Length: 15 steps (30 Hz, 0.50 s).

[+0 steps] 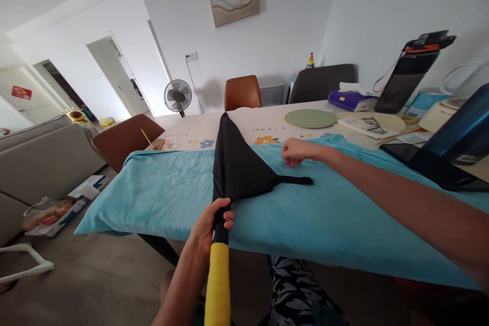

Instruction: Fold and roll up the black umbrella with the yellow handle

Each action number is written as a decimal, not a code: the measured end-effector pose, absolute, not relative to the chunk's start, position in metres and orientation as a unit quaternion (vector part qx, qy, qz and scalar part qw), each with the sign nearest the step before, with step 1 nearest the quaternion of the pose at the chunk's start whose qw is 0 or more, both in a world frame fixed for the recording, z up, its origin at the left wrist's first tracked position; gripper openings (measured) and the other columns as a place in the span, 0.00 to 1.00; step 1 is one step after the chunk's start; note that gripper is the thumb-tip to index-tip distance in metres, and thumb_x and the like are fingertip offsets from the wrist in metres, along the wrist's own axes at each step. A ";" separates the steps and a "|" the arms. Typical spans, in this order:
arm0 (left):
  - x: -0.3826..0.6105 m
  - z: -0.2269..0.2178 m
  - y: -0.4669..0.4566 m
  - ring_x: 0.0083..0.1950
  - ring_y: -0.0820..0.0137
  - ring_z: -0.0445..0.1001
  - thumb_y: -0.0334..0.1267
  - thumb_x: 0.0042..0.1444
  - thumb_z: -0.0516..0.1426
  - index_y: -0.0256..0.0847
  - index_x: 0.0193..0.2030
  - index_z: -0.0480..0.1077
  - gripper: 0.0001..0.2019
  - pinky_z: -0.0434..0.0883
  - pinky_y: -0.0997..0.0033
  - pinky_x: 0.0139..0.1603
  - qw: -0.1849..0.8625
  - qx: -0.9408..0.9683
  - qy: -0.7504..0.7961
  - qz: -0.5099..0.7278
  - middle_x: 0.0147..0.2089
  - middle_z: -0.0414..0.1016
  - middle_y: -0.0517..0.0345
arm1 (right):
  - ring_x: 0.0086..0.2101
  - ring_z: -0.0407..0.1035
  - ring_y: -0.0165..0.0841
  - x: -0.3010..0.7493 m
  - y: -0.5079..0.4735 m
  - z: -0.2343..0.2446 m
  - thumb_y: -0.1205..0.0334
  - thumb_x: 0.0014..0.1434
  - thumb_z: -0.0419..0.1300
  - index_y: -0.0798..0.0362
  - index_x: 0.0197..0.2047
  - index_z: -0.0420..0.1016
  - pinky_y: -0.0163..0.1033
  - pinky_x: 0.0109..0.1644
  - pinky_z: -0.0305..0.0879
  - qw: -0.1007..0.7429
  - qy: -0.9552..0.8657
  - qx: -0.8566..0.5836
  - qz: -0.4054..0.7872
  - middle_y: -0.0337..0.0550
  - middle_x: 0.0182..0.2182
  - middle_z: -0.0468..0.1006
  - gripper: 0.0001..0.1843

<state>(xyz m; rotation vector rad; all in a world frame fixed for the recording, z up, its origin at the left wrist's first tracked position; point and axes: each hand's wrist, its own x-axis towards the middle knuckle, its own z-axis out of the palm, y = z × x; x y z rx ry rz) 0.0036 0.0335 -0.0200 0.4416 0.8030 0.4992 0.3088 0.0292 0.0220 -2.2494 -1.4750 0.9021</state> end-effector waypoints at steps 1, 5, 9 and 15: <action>0.006 -0.021 0.036 0.17 0.83 0.57 0.30 0.55 0.53 0.34 0.31 0.61 0.03 0.59 0.84 0.12 0.872 0.210 0.373 0.237 0.20 0.57 0.65 | 0.24 0.71 0.32 0.307 0.033 0.023 0.69 0.45 0.56 0.58 0.23 0.68 0.32 0.24 0.59 0.196 -0.519 -0.788 0.268 0.47 0.26 0.77 0.03; 0.014 -0.024 0.041 0.17 0.82 0.57 0.30 0.56 0.52 0.32 0.31 0.62 0.04 0.59 0.85 0.13 0.891 0.190 0.340 0.233 0.20 0.56 0.64 | 0.28 0.70 0.30 0.281 0.060 0.016 0.67 0.47 0.55 0.56 0.24 0.70 0.31 0.29 0.58 0.285 -0.572 -0.747 0.181 0.41 0.26 0.75 0.04; 0.014 -0.021 0.040 0.17 0.83 0.56 0.30 0.58 0.50 0.33 0.31 0.61 0.05 0.57 0.85 0.12 0.894 0.169 0.337 0.244 0.20 0.55 0.65 | 0.28 0.66 0.30 0.260 0.083 0.004 0.64 0.48 0.57 0.55 0.19 0.69 0.32 0.30 0.56 0.282 -0.568 -0.763 0.128 0.39 0.23 0.71 0.08; 0.015 -0.021 0.040 0.17 0.82 0.59 0.28 0.54 0.52 0.36 0.31 0.60 0.04 0.56 0.84 0.11 0.886 0.172 0.346 0.257 0.23 0.60 0.63 | 0.17 0.55 0.26 0.256 0.086 0.001 0.54 0.46 0.63 0.53 0.14 0.58 0.33 0.20 0.49 0.275 -0.496 -0.789 0.235 0.35 0.12 0.57 0.21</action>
